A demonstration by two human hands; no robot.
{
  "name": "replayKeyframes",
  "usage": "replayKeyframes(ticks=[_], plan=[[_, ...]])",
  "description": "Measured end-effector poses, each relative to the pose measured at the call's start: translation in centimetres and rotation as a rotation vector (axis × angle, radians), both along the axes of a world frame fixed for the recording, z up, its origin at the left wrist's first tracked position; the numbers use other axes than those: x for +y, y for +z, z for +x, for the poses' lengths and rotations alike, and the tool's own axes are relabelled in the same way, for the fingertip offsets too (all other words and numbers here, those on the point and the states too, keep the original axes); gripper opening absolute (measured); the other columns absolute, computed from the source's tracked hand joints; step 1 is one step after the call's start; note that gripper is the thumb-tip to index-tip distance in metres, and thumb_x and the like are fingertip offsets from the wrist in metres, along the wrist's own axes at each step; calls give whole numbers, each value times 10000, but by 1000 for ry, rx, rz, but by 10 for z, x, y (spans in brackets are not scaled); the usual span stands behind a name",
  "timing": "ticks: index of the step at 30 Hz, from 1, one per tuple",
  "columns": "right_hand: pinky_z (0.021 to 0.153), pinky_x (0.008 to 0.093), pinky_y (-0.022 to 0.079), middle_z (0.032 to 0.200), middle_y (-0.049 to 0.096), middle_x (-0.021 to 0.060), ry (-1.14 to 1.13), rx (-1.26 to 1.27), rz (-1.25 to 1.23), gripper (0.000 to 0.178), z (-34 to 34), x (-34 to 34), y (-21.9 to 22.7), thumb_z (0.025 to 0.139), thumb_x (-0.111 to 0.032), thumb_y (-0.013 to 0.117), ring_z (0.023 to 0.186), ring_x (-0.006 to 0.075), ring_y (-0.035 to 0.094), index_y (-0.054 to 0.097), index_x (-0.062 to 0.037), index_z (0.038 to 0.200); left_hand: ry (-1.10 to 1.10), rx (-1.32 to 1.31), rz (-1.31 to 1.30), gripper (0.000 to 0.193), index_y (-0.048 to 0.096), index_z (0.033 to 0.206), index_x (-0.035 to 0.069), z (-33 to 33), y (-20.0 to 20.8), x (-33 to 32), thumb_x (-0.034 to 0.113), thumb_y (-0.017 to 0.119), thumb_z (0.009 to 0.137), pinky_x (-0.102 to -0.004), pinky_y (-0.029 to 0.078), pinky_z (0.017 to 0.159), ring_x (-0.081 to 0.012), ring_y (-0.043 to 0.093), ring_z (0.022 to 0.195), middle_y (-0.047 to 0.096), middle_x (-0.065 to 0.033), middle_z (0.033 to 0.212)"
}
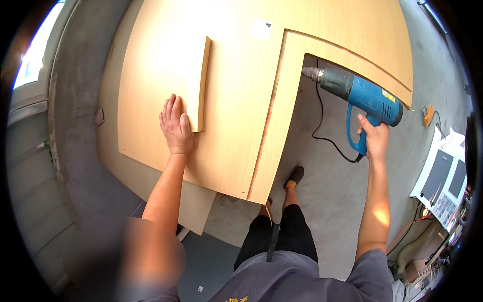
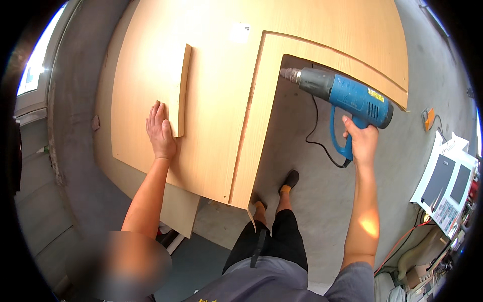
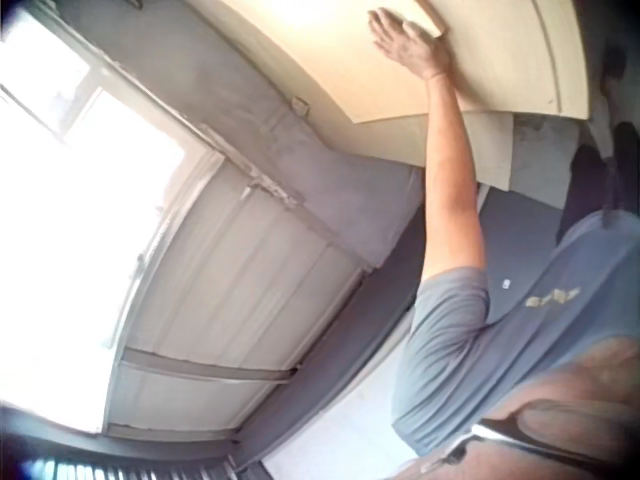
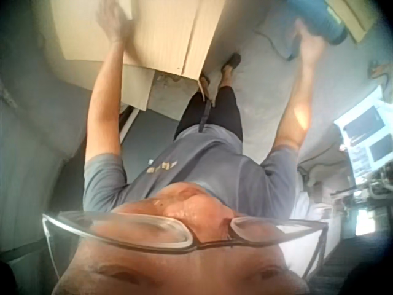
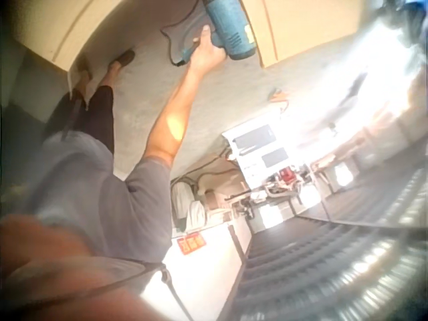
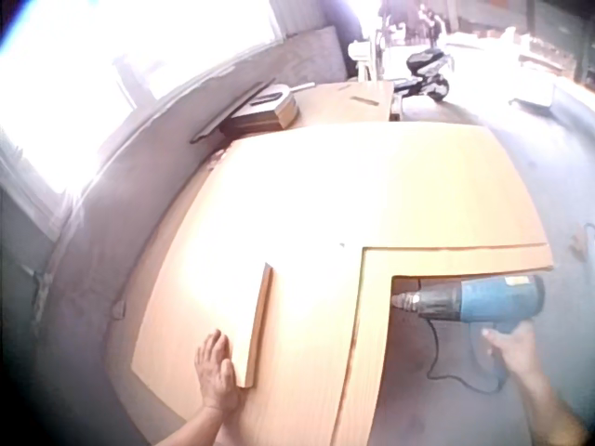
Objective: The person assembles a wooden furniture piece by positioning a large board and attaching smaller wooden strips. They use a heat gun to apply heat along the edges and seams, then press the strips into place. The person repeatedly repositions the board and applies heat to different sections to secure the components.
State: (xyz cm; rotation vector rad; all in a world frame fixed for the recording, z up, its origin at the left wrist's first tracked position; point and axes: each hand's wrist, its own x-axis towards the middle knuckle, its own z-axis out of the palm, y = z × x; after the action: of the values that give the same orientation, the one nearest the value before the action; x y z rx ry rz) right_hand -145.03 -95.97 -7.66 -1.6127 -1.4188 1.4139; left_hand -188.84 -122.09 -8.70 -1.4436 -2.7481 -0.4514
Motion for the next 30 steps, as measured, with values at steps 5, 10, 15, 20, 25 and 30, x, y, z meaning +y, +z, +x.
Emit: replayKeyframes(ticks=[5, 10, 15, 20, 25, 30], plan=[[555, 266, 467, 719, 615, 25, -34, 45, 66, 196, -13, 10, 2, 817, -126, 804, 575, 109, 559, 643, -14, 831, 18, -58, -36, 570, 429, 1471, 91, 0, -4, -6, 336, 290, 975, -505, 117, 1215, -283, 259, 1479, 361, -80, 1574], [566, 264, 467, 733, 614, 25, -1, -21, 105, 191, -8, -2, 8, 825, -121, 796, 583, 107, 564, 642, -13, 857, 23, -78, -28, 560, 434, 1466, 83, 0, -3, -6, 314, 288, 978, -504, 117, 1215, -285, 265, 1477, 369, -84, 1569], [587, 260, 472, 749, 620, 26, 49, -91, 110, 167, 6, -29, 19, 835, -109, 777, 601, 101, 571, 645, -17, 880, 11, -63, -11, 554, 446, 1457, 82, -3, -6, -5, 319, 287, 983, -507, 124, 1211, -286, 271, 1476, 376, -83, 1565], [601, 253, 475, 786, 646, 29, 39, -134, 109, 187, 13, -75, 36, 821, -111, 784, 626, 103, 585, 664, -9, 922, -12, -45, 30, 543, 459, 1449, 90, -7, -11, -8, 345, 287, 1002, -513, 141, 1203, -283, 286, 1471, 387, -79, 1561], [632, 255, 474, 787, 650, 23, 55, -200, 108, 176, 32, -127, 44, 819, -98, 779, 659, 97, 591, 670, -4, 920, -22, -47, 67, 549, 481, 1442, 95, -12, -19, -9, 391, 291, 1019, -517, 159, 1197, -269, 307, 1461, 401, -72, 1555], [630, 245, 457, 755, 641, 12, 53, -183, 77, 121, 46, -187, 58, 830, -81, 766, 664, 86, 580, 681, -14, 882, -35, -45, 74, 556, 492, 1440, 97, -16, -24, -10, 402, 277, 1027, -522, 155, 1198, -260, 304, 1465, 398, -65, 1559]])
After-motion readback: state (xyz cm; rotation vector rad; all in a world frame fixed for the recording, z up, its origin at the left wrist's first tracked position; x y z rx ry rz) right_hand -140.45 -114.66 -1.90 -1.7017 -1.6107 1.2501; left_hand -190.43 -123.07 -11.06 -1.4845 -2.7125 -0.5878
